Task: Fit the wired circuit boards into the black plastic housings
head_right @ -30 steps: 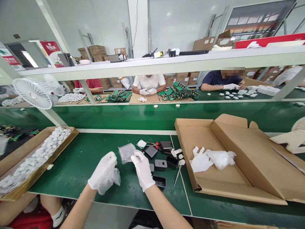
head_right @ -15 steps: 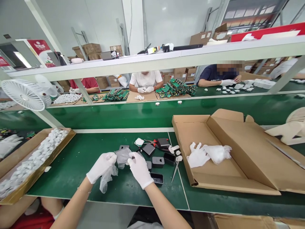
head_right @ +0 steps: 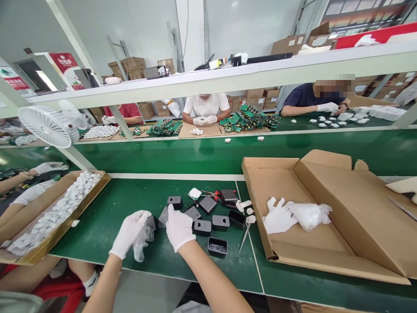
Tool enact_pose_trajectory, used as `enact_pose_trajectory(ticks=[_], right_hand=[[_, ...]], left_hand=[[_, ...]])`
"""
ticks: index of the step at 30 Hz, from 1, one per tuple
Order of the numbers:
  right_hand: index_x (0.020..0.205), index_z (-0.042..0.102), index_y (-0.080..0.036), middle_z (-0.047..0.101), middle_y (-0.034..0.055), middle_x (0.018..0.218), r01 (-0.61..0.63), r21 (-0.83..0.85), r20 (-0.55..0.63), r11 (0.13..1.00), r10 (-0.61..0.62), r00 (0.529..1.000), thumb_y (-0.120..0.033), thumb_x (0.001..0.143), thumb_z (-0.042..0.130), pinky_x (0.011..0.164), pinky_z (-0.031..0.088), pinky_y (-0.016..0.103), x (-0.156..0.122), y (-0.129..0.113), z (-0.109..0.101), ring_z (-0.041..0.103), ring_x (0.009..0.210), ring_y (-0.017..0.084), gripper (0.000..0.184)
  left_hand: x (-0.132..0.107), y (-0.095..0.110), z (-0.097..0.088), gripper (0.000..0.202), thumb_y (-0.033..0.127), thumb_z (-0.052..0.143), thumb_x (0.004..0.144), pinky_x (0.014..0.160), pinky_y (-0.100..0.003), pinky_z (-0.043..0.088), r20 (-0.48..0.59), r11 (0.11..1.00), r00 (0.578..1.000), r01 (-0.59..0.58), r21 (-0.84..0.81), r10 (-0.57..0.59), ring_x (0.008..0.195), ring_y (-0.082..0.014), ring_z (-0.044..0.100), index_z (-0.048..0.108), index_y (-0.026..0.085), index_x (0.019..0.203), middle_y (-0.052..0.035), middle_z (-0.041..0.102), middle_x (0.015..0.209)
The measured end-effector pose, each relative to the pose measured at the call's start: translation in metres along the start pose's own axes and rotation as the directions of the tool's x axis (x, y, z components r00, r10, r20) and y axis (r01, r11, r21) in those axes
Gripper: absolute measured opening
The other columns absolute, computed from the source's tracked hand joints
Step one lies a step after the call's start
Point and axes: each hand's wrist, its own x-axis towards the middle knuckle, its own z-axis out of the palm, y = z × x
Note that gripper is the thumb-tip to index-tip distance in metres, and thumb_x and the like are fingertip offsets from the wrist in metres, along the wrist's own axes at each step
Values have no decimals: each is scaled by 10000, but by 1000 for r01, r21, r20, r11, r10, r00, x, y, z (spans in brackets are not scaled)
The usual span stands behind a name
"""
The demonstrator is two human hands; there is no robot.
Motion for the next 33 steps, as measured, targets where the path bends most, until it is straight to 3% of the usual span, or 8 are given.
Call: enact_pose_trajectory(ticks=[5,10,14,16,20,24,29,33], right_hand=[[1353,369,-301,398,113,1298,112,-130,-2,985,-113,994,-392,809,521,924,470,400,5,-20,2,464,1164,222,572],[1324,437,-212,462,143,1154,95,-132,18,987,-93,995,-142,828,347,857,479,407,21,-37,8,515,1061,199,509],[1167,564,-325,420,50,1244,170,-50,-6,984,-171,985,-286,784,490,908,464,321,21,-23,7,459,1132,168,392],[1047,626,-342,422,3,1251,181,-3,-38,983,-181,983,-356,816,453,902,449,251,20,-12,6,440,1131,128,289],[923,674,-281,482,-23,1212,179,68,-105,981,-172,980,-318,886,333,934,405,200,26,-1,4,427,1104,78,345],[1039,651,-279,541,-30,1180,193,125,-167,973,-171,971,-307,914,313,1027,363,190,35,1,-5,457,1088,42,361],[1020,660,-230,584,13,1113,186,107,-198,977,-162,967,-339,908,322,1001,359,202,40,1,-24,480,1079,73,373],[910,672,-215,613,18,1008,202,67,-153,977,-190,970,-329,872,377,914,359,187,41,-4,-34,513,989,78,319]], left_hand=[[4,-6,-12,324,441,527,782,931,-343,384,-26,990,998,59,124,-56,1041,-284,580,703,233,957,-69,684,1071],[4,-10,-5,341,441,485,812,981,-337,386,-46,995,998,46,83,-43,1064,-256,590,700,223,961,-65,675,1114],[-5,-25,3,397,444,491,805,991,-324,412,-50,997,997,59,-49,-62,1068,-230,601,682,168,1017,-85,666,1129],[-10,-32,7,425,460,508,793,1006,-333,412,-56,989,996,68,-129,-76,1077,-231,599,681,148,1024,-98,662,1134],[-17,-31,12,438,491,568,754,1007,-362,417,-63,956,994,64,-285,-86,1062,-251,600,702,129,959,-117,673,1097],[-21,-20,12,446,512,610,739,865,-328,492,-63,891,992,72,-449,-112,907,-213,636,682,116,931,-117,680,1028],[-22,-10,9,491,581,599,731,484,-257,453,-59,769,979,116,-629,-196,495,-127,536,603,131,929,11,569,610],[-21,-5,14,455,527,665,695,510,-246,456,-41,734,979,121,-669,-199,536,-128,562,626,110,872,-18,604,656]])
